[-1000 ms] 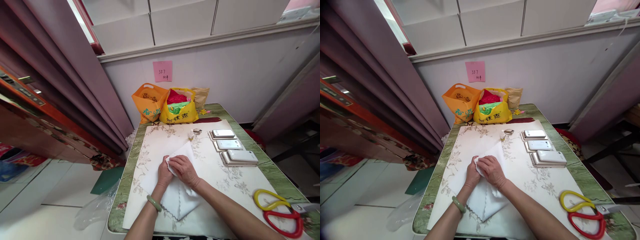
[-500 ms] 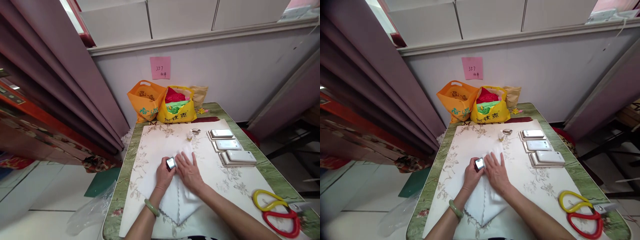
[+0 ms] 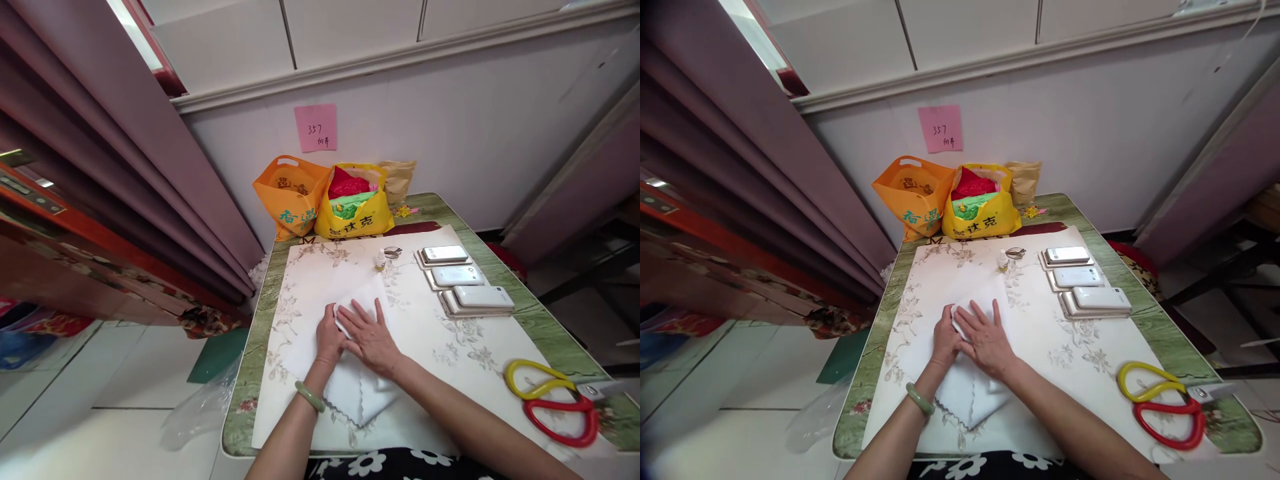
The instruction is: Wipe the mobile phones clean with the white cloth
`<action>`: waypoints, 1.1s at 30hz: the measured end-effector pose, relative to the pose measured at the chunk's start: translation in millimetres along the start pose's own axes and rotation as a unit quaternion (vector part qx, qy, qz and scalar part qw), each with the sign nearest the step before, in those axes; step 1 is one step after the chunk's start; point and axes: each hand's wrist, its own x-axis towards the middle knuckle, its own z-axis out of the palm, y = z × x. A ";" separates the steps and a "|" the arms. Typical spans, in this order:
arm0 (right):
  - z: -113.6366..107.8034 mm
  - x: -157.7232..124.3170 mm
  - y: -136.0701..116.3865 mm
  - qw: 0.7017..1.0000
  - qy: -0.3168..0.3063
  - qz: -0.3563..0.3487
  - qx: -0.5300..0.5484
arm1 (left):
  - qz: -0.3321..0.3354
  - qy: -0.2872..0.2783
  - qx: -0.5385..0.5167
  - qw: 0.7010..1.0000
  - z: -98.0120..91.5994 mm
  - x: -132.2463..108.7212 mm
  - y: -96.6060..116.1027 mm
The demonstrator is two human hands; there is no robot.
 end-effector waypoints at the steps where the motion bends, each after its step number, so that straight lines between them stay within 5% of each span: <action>1: 1.3 0.2 2.4 0.999 0.000 0.035 -0.011 | 0.006 -0.001 -0.004 1.000 -0.1 -0.3 0.4; 5: 2.9 -1.7 11.0 0.981 0.010 0.182 -0.059 | 0.028 0.000 -0.013 1.000 -0.1 -0.2 1.4; 11: 0.7 -6.7 -5.2 1.000 -0.001 -0.003 -0.025 | 0.015 0.008 0.019 1.000 0.3 0.9 -1.9; 17: -2.2 -1.0 8.6 0.982 0.034 0.181 -0.045 | 0.030 -0.001 -0.015 0.999 0.0 1.0 0.2; 23: -1.8 -0.7 -9.2 0.999 0.024 0.012 -0.021 | 0.002 0.014 0.025 1.000 1.4 0.1 -0.8; 28: -4.0 4.0 -6.3 0.990 0.043 0.129 -0.029 | 0.026 0.002 -0.005 1.000 0.0 -0.9 -0.3; 33: -7.7 6.3 -10.2 0.999 0.027 0.021 -0.020 | 0.008 0.017 0.007 1.000 1.1 -0.2 -2.4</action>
